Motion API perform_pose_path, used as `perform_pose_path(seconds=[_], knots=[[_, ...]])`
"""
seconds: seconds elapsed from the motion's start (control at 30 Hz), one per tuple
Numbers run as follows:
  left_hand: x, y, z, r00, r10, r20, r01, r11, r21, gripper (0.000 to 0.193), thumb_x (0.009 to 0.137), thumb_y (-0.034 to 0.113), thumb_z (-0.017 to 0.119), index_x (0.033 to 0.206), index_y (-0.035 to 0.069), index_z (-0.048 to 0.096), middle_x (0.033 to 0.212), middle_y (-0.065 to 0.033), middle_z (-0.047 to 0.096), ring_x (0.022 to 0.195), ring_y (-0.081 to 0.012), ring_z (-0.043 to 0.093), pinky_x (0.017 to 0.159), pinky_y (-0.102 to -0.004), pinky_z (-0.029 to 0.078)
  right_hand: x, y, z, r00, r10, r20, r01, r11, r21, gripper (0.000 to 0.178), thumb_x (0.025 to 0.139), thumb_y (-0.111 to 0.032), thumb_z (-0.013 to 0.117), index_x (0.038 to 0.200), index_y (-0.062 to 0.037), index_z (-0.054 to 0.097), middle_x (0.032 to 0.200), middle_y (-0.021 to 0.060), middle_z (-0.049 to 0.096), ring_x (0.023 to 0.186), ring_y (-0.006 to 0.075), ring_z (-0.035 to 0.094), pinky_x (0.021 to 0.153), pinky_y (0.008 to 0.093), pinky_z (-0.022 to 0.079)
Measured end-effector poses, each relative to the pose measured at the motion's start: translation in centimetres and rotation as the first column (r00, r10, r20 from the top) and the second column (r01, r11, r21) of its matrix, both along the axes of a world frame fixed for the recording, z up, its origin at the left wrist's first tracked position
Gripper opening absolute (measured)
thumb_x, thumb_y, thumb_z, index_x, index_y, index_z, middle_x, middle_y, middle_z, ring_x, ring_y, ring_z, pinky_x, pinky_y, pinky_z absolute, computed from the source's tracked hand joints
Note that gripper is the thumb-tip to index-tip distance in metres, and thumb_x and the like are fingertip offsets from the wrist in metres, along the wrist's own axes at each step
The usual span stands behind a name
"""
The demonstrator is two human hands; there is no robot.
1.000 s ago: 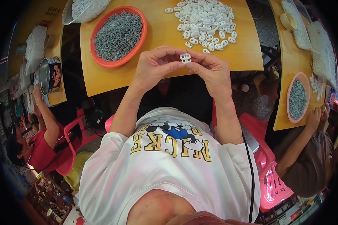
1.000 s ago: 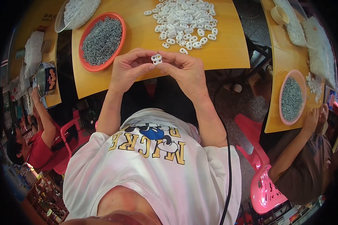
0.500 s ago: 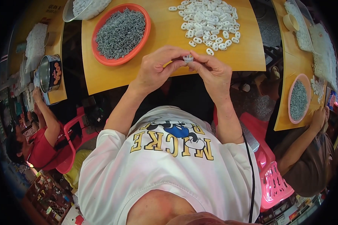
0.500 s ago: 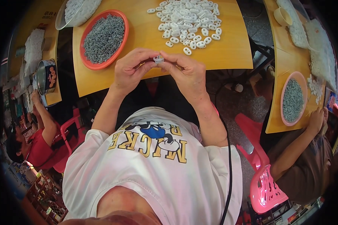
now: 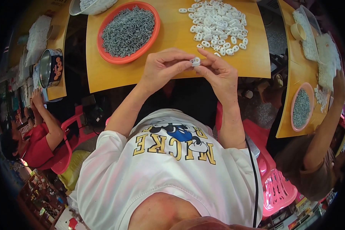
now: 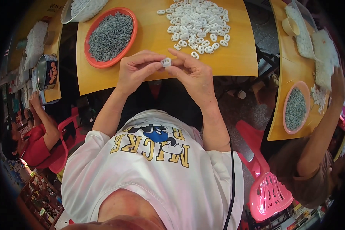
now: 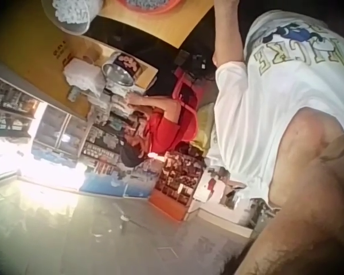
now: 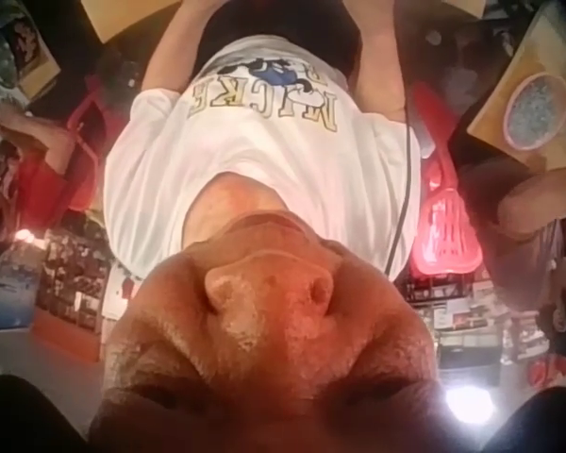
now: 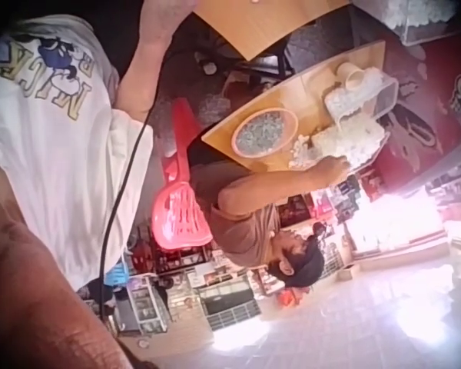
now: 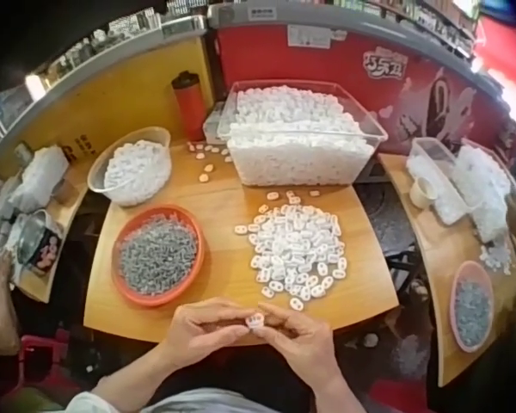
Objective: Assembling small plastic parts by manually inserting metal pins into them at a workbench.
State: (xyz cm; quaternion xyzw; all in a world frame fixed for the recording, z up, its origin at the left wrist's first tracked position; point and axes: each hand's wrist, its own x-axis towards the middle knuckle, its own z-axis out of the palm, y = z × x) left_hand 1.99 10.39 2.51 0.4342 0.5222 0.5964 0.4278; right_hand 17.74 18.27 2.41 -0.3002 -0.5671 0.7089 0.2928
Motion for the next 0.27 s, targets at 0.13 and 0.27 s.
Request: perform_pose_path(seconds=[0.13,0.27], knots=[[-1.8,-0.3,0.8,0.994,0.061,0.090,-0.048,0.988,-0.148,0.016,0.078,-0.005,0.061,0.093,-0.005,0.064,0.086,-0.0101,0.063,0.073,-0.0138,0.061,0.066,-0.0235,0.049,-0.3,0.0,0.9,0.995,-0.019,0.099,0.012,0.997,0.070,0.042,0.081,0.001,0.060,0.121,-0.0004,0.050,0.085,0.0082,0.065,0.074,0.0086,0.058,0.068,0.0202,0.046],[-4.9,-0.4,3.8,0.971,0.239,0.011,-0.237,0.966,-0.105,0.015,0.078,-0.004,0.061,0.093,-0.004,0.064,0.086,-0.0112,0.064,0.071,-0.0134,0.061,0.065,-0.0230,0.049,1.1,0.4,0.2,0.996,-0.045,0.080,0.032,0.986,0.161,0.044,0.084,0.000,0.055,0.127,-0.0050,0.047,0.086,0.0101,0.066,0.076,0.0109,0.060,0.072,0.0204,0.046]])
